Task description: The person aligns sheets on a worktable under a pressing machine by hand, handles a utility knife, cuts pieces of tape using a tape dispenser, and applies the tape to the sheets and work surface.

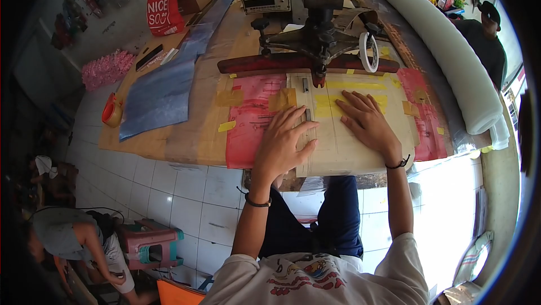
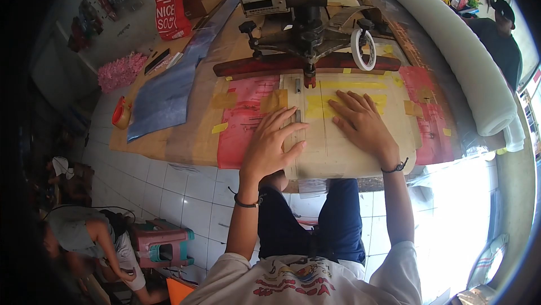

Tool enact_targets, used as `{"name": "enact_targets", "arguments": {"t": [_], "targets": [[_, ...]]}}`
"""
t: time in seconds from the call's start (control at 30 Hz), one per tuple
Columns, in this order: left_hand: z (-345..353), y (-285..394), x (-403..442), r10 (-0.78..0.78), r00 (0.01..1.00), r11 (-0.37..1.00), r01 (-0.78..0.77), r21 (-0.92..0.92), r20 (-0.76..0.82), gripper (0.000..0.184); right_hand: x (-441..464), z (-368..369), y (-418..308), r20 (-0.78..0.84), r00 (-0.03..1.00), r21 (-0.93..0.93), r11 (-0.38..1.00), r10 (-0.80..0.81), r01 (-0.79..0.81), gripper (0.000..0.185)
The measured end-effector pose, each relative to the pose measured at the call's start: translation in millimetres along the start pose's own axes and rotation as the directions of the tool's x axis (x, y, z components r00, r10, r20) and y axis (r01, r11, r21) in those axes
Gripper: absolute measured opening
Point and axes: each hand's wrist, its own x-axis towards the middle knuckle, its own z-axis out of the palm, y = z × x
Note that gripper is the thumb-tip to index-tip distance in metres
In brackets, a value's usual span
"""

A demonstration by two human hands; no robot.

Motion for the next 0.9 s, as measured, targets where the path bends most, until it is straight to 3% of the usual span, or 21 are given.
{"name": "enact_targets", "arguments": {"t": [0.9], "targets": [[-0.1, 0.1, 0.9, -0.010, 1.000, 1.000, 0.010, -0.005, 0.001, 0.037, 1.1, 0.3, -0.9, -0.019, 1.000, 0.002, 1.000, -0.018, 0.018, 0.043]]}}
